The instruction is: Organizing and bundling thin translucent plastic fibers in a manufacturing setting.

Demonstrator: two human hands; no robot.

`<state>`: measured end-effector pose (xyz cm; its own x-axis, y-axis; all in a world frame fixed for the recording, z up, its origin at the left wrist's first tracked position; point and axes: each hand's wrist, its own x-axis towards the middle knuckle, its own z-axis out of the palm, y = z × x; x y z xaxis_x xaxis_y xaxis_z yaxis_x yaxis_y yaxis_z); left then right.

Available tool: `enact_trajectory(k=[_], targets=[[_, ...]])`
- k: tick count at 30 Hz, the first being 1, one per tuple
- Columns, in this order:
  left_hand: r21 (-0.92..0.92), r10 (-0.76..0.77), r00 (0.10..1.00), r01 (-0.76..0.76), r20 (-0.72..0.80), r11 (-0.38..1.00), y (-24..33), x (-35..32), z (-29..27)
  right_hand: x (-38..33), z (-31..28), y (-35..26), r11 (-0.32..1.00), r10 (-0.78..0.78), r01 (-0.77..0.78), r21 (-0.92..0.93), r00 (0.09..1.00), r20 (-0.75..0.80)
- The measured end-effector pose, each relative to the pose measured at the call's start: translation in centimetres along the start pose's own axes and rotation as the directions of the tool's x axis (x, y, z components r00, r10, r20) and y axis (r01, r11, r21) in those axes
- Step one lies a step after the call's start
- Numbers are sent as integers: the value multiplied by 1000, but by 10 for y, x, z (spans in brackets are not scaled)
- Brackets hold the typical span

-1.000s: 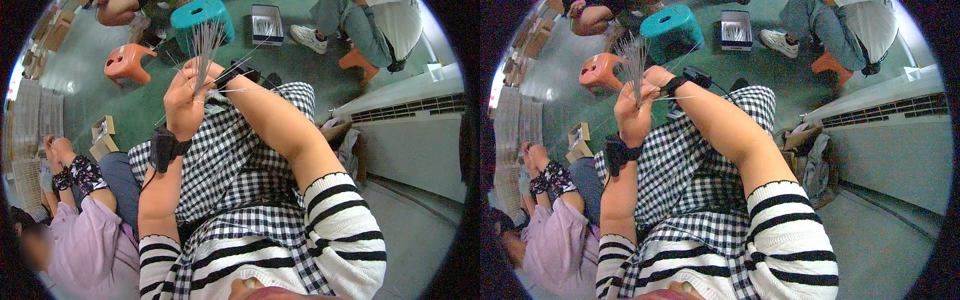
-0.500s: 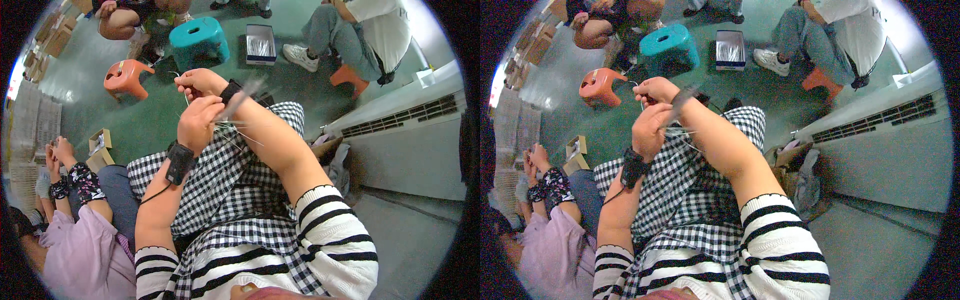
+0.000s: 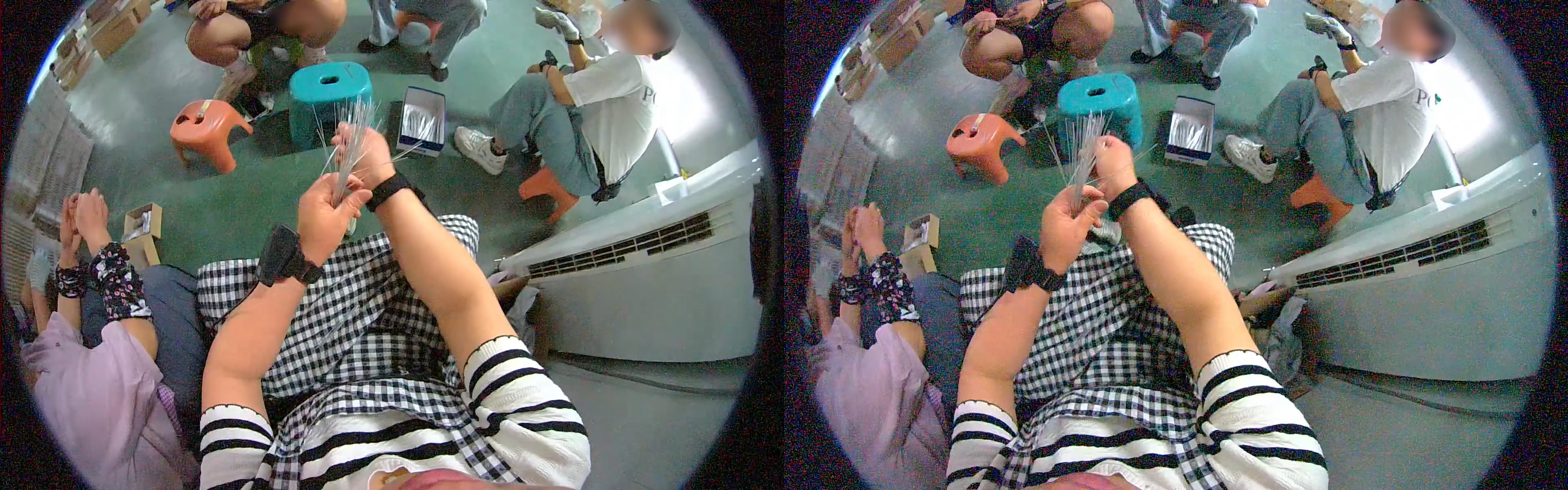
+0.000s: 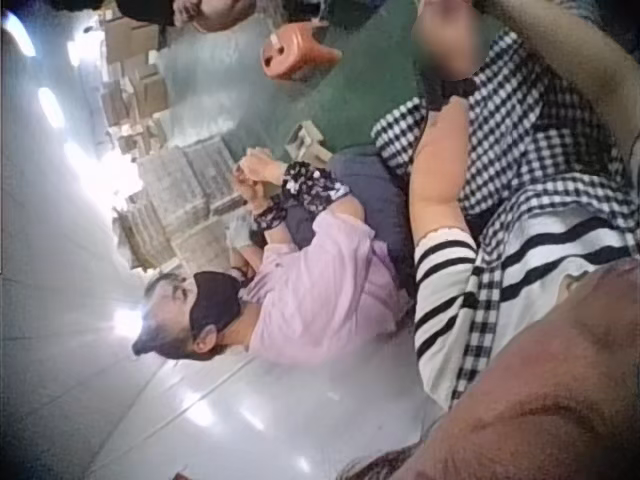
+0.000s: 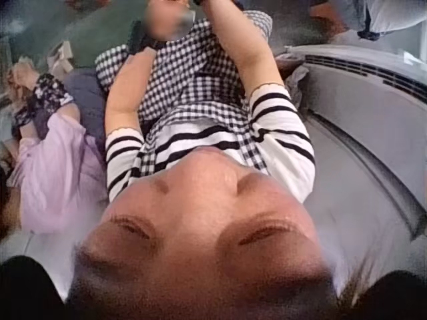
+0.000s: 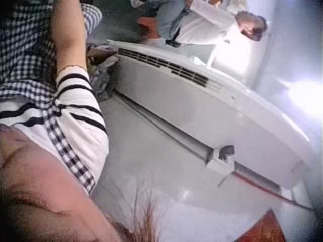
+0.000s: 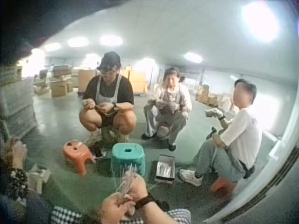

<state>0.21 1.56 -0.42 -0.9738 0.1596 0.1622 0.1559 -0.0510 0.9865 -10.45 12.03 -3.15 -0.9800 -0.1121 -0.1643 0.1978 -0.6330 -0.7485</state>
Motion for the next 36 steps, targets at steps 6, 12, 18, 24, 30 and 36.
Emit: enact_trajectory(k=[6,12,18,24,30,36], targets=[[258,172,985,-167,6,952,-7,1,3,-3,6,16,997,-53,55,-46,998,32],[117,-56,996,48,71,992,-10,-14,7,-18,14,-3,992,-93,95,87,995,-25],[-72,229,972,-225,61,972,-24,-10,4,-10,10,-1,982,-184,184,-49,983,7],[221,147,365,-168,919,-961,109,-15,-20,-5,28,3,880,-321,288,-377,947,-27],[661,278,608,-606,744,-443,88,-13,-25,4,42,-8,924,-219,204,-323,976,-10],[686,288,624,-687,726,-239,100,1,-25,5,34,-12,976,-20,23,215,1000,-12]])
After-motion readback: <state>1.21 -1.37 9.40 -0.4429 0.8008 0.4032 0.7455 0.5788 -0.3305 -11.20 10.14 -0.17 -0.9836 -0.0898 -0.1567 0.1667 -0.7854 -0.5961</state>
